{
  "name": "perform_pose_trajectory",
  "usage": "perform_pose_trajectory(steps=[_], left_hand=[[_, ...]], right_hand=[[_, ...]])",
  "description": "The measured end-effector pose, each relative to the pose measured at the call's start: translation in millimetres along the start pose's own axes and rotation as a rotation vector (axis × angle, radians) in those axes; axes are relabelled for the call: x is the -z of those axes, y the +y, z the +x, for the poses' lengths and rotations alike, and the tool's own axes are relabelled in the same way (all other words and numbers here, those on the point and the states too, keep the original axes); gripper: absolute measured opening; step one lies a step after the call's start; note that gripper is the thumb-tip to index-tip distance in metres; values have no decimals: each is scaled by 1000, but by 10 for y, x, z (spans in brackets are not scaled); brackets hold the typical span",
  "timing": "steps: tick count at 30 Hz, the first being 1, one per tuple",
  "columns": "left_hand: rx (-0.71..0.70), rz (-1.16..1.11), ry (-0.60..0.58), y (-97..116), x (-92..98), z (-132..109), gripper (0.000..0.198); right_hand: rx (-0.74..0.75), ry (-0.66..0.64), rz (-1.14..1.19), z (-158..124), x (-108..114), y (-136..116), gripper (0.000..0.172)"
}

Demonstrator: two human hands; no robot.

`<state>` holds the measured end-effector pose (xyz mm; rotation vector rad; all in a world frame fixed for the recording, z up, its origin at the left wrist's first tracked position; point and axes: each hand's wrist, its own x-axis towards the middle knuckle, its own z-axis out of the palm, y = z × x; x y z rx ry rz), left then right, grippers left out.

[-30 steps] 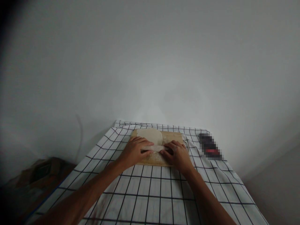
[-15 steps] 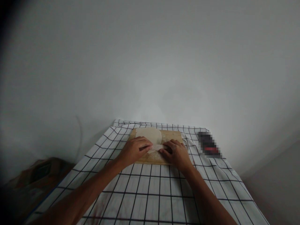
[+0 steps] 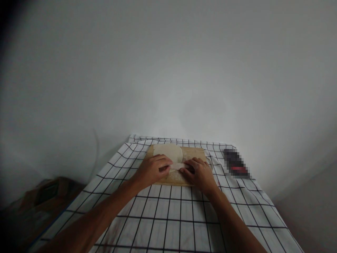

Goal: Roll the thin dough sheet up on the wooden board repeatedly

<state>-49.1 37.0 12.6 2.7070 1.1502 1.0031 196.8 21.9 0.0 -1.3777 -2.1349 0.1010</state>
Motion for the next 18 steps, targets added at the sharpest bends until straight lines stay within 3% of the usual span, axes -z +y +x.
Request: perform_pose_trajectory(steps=[18], left_hand=[[6,-13,1,11,25,3,18]], right_hand=[[3,-6,-11,0,14,-2,30]])
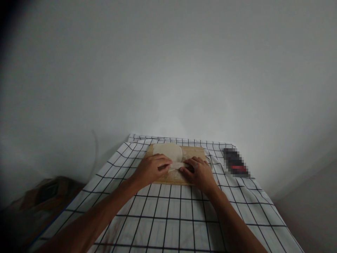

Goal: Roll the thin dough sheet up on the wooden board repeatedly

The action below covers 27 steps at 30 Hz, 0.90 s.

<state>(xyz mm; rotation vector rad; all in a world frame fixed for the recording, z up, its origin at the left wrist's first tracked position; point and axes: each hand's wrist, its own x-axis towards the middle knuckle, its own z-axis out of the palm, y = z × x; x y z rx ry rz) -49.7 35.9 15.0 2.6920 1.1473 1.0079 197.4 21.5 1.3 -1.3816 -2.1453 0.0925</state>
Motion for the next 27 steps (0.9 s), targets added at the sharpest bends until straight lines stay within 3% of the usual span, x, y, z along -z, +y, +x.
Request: perform_pose_trajectory(steps=[21,27], left_hand=[[2,38,-4,19,-28,-2,20],[9,13,-1,-3,-20,-5,29]], right_hand=[[-5,-3,-9,3,12,-27,28],[-2,-11,-15,2,18,-30,29]])
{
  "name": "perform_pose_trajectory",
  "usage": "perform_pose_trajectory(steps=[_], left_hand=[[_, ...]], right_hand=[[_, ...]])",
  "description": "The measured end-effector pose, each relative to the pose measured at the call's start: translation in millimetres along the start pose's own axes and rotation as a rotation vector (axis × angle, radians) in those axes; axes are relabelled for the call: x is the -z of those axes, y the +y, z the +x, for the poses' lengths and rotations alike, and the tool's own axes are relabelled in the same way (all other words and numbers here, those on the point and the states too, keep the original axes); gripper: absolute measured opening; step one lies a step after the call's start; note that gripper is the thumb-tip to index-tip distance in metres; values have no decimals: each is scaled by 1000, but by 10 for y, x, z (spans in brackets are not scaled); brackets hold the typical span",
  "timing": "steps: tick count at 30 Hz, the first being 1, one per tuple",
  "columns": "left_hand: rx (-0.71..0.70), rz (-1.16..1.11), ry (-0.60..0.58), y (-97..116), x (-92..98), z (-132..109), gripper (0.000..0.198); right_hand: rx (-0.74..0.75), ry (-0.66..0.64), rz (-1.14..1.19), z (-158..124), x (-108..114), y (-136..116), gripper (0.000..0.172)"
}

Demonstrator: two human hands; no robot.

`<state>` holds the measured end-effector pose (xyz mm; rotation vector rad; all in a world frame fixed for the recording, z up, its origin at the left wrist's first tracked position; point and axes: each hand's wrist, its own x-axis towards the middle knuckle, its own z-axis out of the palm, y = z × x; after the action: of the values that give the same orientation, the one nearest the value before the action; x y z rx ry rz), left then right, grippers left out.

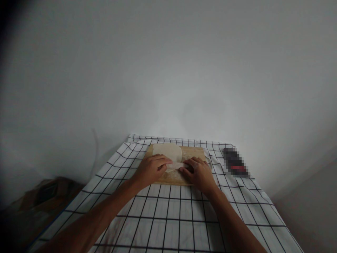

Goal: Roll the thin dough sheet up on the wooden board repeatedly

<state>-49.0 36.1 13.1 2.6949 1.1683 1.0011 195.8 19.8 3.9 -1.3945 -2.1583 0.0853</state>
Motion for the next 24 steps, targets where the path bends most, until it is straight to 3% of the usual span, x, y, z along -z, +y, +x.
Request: perform_pose_trajectory(steps=[14,24], left_hand=[[53,74,-53,6,-17,-26,29],[72,68,-46,-8,-27,-45,26]], right_hand=[[-89,77,-77,-28,-164,-2,36],[-25,12,39,7,-53,23,35]])
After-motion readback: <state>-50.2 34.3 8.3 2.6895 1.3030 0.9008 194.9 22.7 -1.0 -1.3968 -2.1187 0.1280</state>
